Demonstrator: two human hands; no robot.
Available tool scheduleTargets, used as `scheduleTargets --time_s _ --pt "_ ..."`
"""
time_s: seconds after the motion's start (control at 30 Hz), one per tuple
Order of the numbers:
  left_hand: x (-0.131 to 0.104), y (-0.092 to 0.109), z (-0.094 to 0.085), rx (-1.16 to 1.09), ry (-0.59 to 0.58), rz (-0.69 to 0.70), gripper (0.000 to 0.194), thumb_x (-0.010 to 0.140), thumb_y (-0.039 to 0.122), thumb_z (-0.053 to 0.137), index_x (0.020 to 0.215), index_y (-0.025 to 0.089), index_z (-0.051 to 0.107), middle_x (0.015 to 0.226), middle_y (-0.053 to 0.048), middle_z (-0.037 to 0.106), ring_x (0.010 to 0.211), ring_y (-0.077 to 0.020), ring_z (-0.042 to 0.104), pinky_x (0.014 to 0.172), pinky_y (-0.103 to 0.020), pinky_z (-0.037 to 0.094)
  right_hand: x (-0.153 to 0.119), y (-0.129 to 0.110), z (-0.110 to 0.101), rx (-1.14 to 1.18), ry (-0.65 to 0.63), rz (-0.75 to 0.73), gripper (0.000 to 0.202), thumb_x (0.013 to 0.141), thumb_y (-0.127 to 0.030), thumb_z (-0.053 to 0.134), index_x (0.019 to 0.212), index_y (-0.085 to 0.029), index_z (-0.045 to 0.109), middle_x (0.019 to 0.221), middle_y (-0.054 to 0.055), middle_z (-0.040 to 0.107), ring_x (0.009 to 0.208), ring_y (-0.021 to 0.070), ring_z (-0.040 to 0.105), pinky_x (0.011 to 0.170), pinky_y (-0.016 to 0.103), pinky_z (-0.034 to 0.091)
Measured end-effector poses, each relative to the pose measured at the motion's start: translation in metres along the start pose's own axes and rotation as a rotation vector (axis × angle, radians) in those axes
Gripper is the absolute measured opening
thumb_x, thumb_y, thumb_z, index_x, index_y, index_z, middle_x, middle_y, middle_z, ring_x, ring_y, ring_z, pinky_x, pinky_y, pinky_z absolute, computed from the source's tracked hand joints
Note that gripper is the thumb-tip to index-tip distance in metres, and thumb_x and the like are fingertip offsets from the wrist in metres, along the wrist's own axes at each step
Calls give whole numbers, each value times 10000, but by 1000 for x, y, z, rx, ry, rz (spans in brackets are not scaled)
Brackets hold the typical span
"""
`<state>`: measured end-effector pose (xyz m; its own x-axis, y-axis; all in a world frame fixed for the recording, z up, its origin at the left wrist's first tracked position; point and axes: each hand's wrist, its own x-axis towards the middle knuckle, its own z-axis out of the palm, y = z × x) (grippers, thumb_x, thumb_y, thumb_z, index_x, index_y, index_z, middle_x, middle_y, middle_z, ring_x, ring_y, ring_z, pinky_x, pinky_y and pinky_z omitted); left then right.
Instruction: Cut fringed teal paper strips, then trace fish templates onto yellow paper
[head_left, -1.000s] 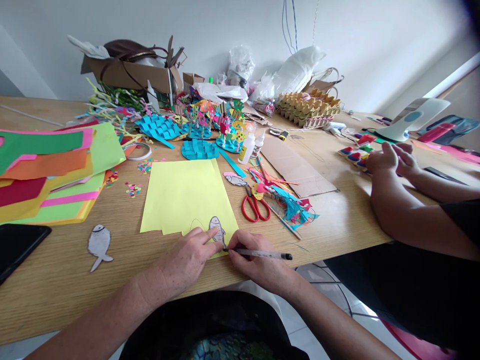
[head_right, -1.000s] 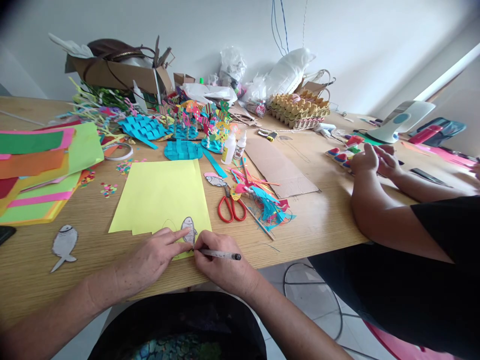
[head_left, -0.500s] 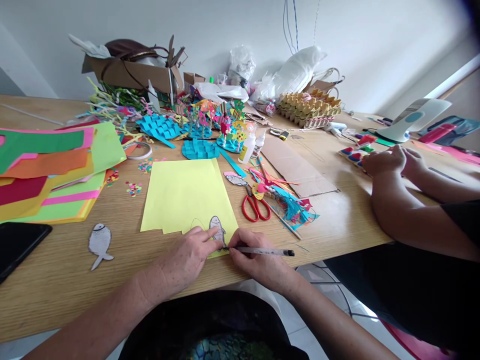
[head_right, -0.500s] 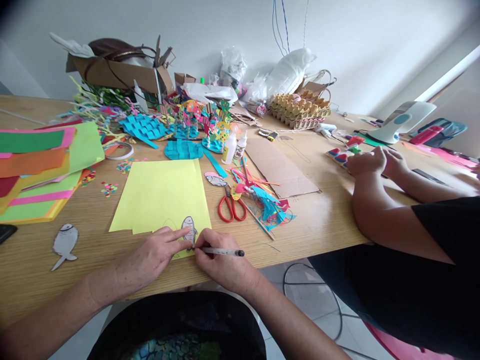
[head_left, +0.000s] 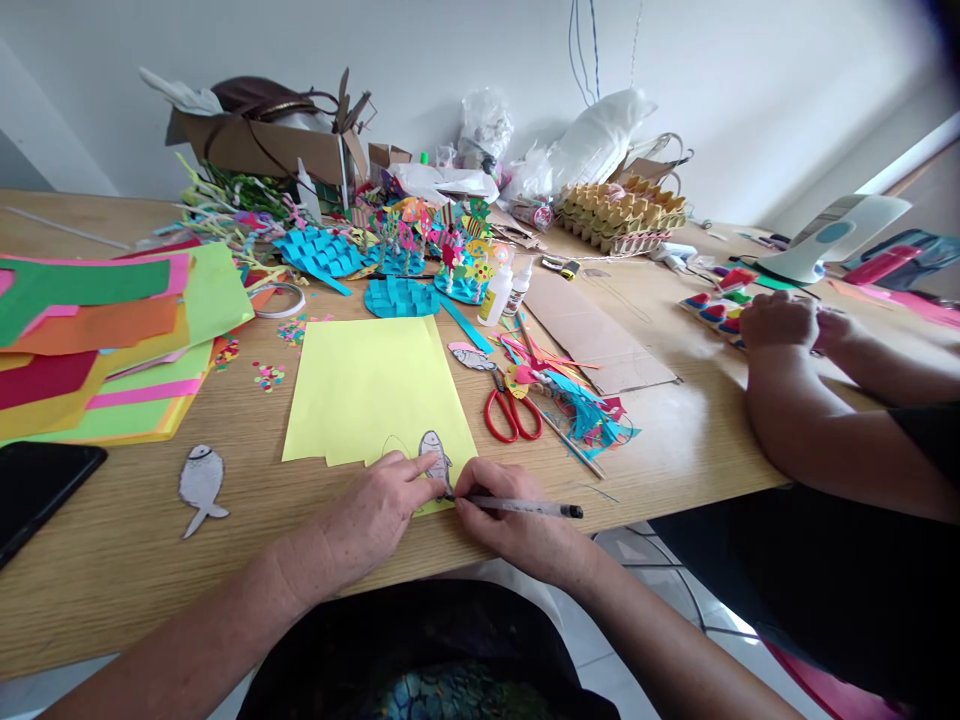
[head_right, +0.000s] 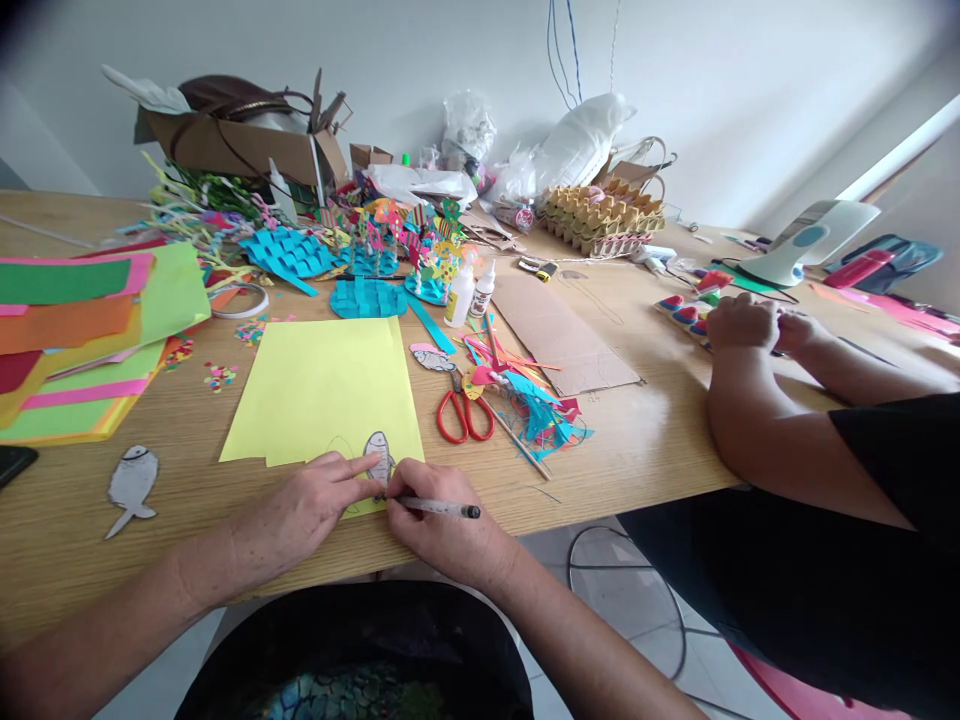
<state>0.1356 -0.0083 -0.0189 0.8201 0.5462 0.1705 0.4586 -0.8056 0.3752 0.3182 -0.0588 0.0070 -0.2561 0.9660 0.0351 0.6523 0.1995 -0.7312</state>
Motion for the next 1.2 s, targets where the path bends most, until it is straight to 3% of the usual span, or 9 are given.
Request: scheduleTargets --time_s 1.2 --pt "3 4 -4 -41 -32 -38 372 825 21 386 1046 195 630 1218 -82 570 960 -191 552 869 -334 461 3 -2 1 13 -55 -36 89 737 -89 496 688 -162 508 598 -32 519 514 72 448 498 173 341"
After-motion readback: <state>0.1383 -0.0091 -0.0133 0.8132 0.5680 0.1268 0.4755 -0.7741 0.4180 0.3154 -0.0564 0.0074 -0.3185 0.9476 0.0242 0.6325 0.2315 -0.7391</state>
